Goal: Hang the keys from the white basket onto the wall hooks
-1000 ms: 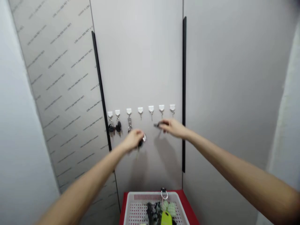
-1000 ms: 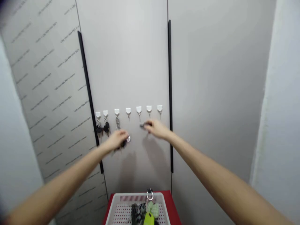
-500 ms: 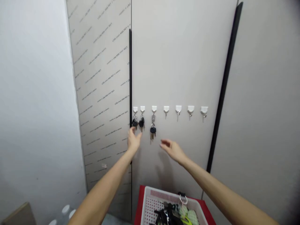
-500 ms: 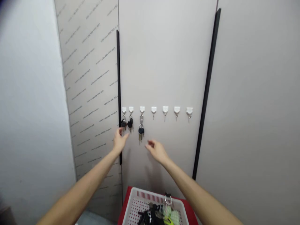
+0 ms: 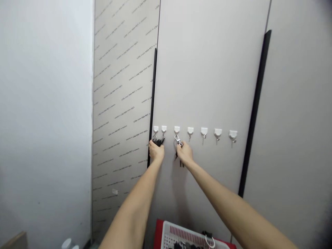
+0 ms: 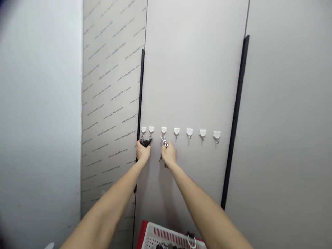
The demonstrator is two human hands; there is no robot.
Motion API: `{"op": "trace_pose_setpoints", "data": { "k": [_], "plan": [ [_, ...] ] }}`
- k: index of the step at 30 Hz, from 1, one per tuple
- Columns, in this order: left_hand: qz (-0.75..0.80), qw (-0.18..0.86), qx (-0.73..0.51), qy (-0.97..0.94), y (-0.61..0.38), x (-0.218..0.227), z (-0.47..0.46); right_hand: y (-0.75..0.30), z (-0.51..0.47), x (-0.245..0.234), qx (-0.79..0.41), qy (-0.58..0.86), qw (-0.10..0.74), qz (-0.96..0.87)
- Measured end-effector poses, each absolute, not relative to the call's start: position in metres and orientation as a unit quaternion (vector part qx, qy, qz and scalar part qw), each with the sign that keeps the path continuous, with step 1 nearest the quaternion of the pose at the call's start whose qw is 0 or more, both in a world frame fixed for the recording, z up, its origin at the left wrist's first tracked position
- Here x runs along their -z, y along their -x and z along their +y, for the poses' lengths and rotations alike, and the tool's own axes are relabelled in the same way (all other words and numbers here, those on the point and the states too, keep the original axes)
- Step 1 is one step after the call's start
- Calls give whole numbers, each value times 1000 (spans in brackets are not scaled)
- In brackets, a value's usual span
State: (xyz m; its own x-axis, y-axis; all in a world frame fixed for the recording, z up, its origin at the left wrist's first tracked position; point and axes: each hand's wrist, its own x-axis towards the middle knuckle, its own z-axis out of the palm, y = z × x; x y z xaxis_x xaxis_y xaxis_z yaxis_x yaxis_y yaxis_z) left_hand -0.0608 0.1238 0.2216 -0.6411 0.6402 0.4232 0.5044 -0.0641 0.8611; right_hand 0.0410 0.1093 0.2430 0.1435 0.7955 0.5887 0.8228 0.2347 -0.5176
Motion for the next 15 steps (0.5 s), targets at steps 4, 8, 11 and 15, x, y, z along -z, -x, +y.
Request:
{"op": "trace_pose_setpoints", "data": {
  "k": [4,8,11,15],
  "plan": [
    [658,89,-574,-479,89,-246,118,-57,109,-279,23,590,387,-708],
    [646,58,-547,-529,109,-287,114,-55,109,-314,64,596,335,-727],
    [643,62,-543,-537,110,-313,119,-47,108,-330,89,613,323,-715],
    [592,164,-548,-567,102,-325,126,-44,109,-334,97,586,309,-743]
  ]
}}
